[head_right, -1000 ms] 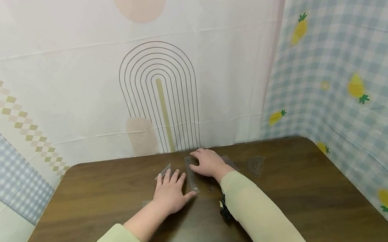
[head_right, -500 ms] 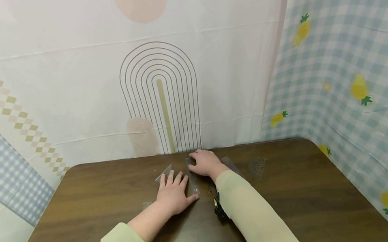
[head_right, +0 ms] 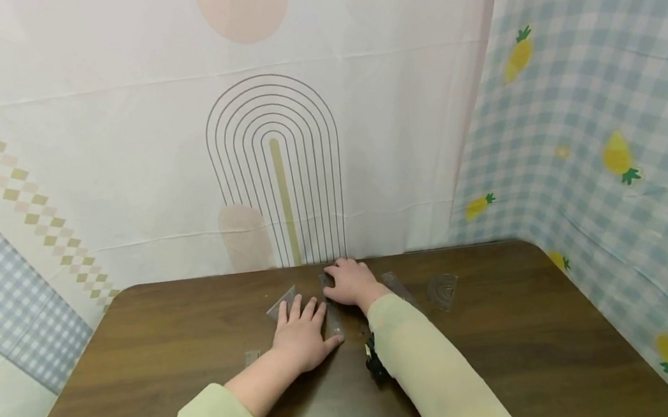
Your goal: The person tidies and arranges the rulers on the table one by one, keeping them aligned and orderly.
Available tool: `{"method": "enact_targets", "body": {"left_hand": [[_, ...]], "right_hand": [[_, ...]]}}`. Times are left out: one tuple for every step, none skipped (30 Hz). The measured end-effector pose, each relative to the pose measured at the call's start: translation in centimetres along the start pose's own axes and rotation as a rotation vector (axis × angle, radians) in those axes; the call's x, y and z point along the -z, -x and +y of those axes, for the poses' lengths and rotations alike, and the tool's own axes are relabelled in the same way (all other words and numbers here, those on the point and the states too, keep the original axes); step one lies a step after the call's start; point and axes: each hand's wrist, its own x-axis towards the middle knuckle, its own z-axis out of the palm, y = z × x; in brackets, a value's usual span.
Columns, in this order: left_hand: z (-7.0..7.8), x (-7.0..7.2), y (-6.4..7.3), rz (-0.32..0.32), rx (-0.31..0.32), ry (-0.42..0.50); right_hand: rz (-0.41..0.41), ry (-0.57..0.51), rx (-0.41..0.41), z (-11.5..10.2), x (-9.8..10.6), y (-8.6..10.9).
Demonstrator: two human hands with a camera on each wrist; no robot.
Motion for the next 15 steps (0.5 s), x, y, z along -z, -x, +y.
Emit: {"method": "enact_targets", "body": {"left_hand": [[0.03, 0.06, 0.01, 0.001, 0.001, 0.0], [0.03, 0.05, -0.01, 0.0, 0.002, 0.0], [0.03, 0.07, -0.04, -0.001, 0.004, 0.001], [0.04, 0.06, -0.09, -0.004, 0.006, 0.0], [0.04, 0.03, -0.14, -0.003, 0.008, 0.001], [0.04, 0.03, -0.18, -0.004, 0.009, 0.001], [0.06, 0.03, -0.22, -0.006, 0.011, 0.001], [0.06, -0.01, -0.27, -0.007, 0.012, -0.001], [0.06, -0.01, -0.29, -0.008, 0.012, -0.002], [0.08, 0.0, -0.28, -0.011, 0.013, -0.001], [0.1, 0.07, -0.26, -0.014, 0.014, 0.0], [0.11, 0.12, -0.25, -0.015, 0.015, 0.002], [0.12, 0.15, -0.24, -0.015, 0.016, 0.005], [0.13, 0.18, -0.22, -0.015, 0.017, 0.006], [0.15, 0.22, -0.19, -0.017, 0.019, 0.009]], "right_hand": [[0.0, 0.001, 0.0, -0.01, 0.02, 0.01], [0.0, 0.002, 0.0, -0.03, 0.05, 0.03], [0.0, 0.002, 0.0, -0.05, 0.08, 0.07], [0.0, -0.001, 0.0, -0.05, 0.1, 0.09], [-0.004, -0.002, -0.001, -0.07, 0.12, 0.12], [-0.005, -0.002, -0.001, -0.07, 0.13, 0.14], [-0.005, -0.004, -0.002, -0.06, 0.11, 0.13], [-0.006, -0.006, -0.002, -0.05, 0.09, 0.12], [-0.007, -0.005, -0.002, -0.01, 0.03, 0.08], [-0.006, -0.002, -0.002, 0.03, -0.04, 0.02], [-0.007, 0.0, -0.002, 0.05, -0.08, -0.01], [-0.006, 0.003, -0.003, 0.07, -0.12, -0.07], [-0.004, 0.006, -0.003, 0.09, -0.16, -0.12], [-0.003, 0.007, -0.003, 0.09, -0.19, -0.16], [-0.001, 0.007, -0.004, 0.1, -0.21, -0.19]]}}
